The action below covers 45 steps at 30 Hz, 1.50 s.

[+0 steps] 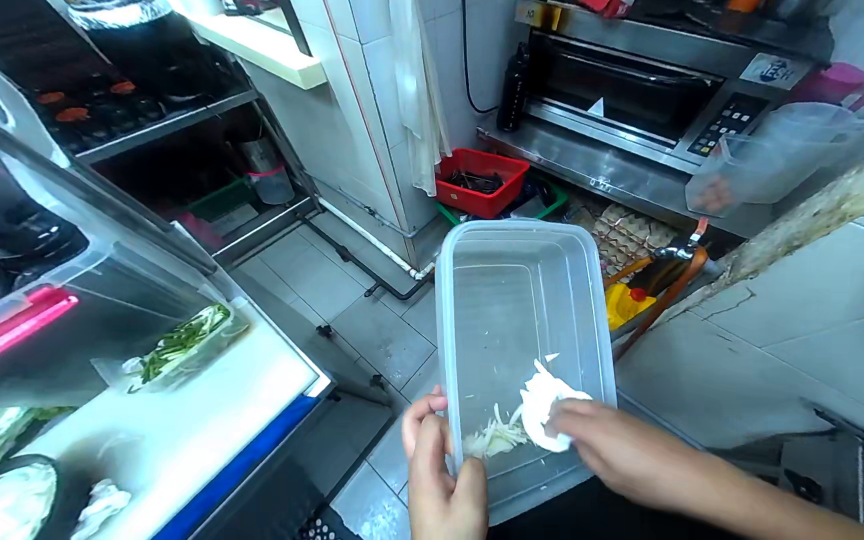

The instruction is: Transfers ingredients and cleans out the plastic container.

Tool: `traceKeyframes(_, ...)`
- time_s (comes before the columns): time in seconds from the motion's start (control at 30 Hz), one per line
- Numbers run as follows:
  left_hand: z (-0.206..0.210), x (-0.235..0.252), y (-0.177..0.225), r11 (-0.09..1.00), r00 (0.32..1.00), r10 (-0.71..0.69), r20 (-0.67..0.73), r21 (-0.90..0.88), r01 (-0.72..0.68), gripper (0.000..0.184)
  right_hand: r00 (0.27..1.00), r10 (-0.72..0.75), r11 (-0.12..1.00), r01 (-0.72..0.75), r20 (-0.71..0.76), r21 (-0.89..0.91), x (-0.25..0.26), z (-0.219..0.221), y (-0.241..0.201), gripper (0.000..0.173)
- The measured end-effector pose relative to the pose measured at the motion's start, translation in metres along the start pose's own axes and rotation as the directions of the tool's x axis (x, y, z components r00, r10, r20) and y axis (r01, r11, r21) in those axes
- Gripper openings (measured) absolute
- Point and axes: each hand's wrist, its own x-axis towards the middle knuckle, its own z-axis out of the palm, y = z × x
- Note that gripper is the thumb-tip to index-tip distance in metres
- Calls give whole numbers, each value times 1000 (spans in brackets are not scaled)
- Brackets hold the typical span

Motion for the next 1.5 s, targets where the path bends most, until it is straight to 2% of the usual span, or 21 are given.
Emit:
traceKeyframes(0.03, -1, -1, 1, 1000, 1000, -3, -4, -9, 3, 18, 998, 2, 998, 1, -59, 56, 1, -14, -4, 31)
traceKeyframes(0.1, -2, -2, 1, 1000, 1000, -4, 0, -18, 4, 19, 979, 14, 999, -6, -203, 44, 4, -40, -13, 32)
traceKeyframes(0.2, 0, -3, 0, 1000, 1000, 0, 30, -14, 1, 17, 931, -21, 982, -48, -365, -181, 16, -62, -14, 32)
traceKeyframes(0.27, 0, -3, 0, 1000, 999, 12, 35, -17, -11, 18, 941, -9, 931, -115, -338, -345, 26, -61, -7, 31)
traceKeyframes(0.33, 0, -6, 0, 1000, 999, 20, 37, -18, -19, 18, 972, 69, 895, -159, -225, -417, 28, -42, -3, 31)
traceKeyframes(0.47, -1, -7, -6, 1000, 999, -17, 38, -20, 18, 17, 984, 150, 959, -122, 93, -256, 9, 6, -3, 34)
traceKeyframes(0.53, -3, -9, -6, 999, 999, -40, 24, -8, 41, 17, 979, 116, 989, -99, 170, -108, 2, 12, -6, 33)
traceKeyframes(0.6, -5, -9, -4, 999, 999, -48, 12, 3, 48, 17, 994, 65, 998, -62, 86, -29, 1, 5, -14, 33)
traceKeyframes(0.67, -5, -11, -3, 999, 999, -42, 13, 0, 42, 18, 997, 11, 999, -13, -76, -30, 4, -9, -23, 32)
traceKeyframes(0.77, -3, -11, -4, 1000, 999, -27, 33, 0, 27, 18, 943, -51, 981, -15, -329, -195, 18, -34, -27, 32)
traceKeyframes(0.9, -2, -11, -4, 1000, 999, 1, 49, -5, -1, 18, 890, -19, 938, -142, -455, -317, 48, -56, -12, 35)
traceKeyframes(1.0, -2, -12, -5, 999, 997, 31, 67, -35, -29, 19, 877, 53, 954, -186, -477, -236, 70, -46, -6, 48)
traceKeyframes(1.1, -3, -14, -11, 995, 996, 71, 56, -77, -66, 20, 870, 102, 954, -223, -483, -200, 75, -7, -6, 57)
traceKeyframes(1.13, -4, -14, -12, 994, 996, 74, 44, -87, -70, 21, 882, 95, 957, -208, -462, -201, 72, 8, -7, 56)
traceKeyframes(1.2, -8, -14, -13, 993, 998, 60, 16, -101, -58, 20, 938, 102, 976, -158, -331, -149, 59, 27, -12, 56)
traceKeyframes(1.27, -13, -14, -13, 993, 999, 41, -10, -106, -41, 20, 972, 129, 991, -131, -197, 5, 49, 22, -21, 60)
traceKeyframes(1.3, -15, -13, -13, 993, 999, 34, -18, -114, -36, 19, 969, 122, 991, -108, -216, 76, 47, 15, -26, 60)
traceKeyframes(1.37, -17, -14, -14, 991, 999, 34, -25, -126, -37, 19, 898, 75, 996, -46, -433, 77, 51, -3, -30, 54)
traceKeyframes(1.43, -18, -16, -15, 991, 998, 54, -14, -124, -55, 19, 768, 36, 999, -44, -640, 3, 69, -27, -30, 46)
traceKeyframes(1.5, -18, -18, -15, 989, 996, 84, -10, -121, -85, 17, 653, 18, 993, -103, -757, -65, 94, -42, -26, 36)
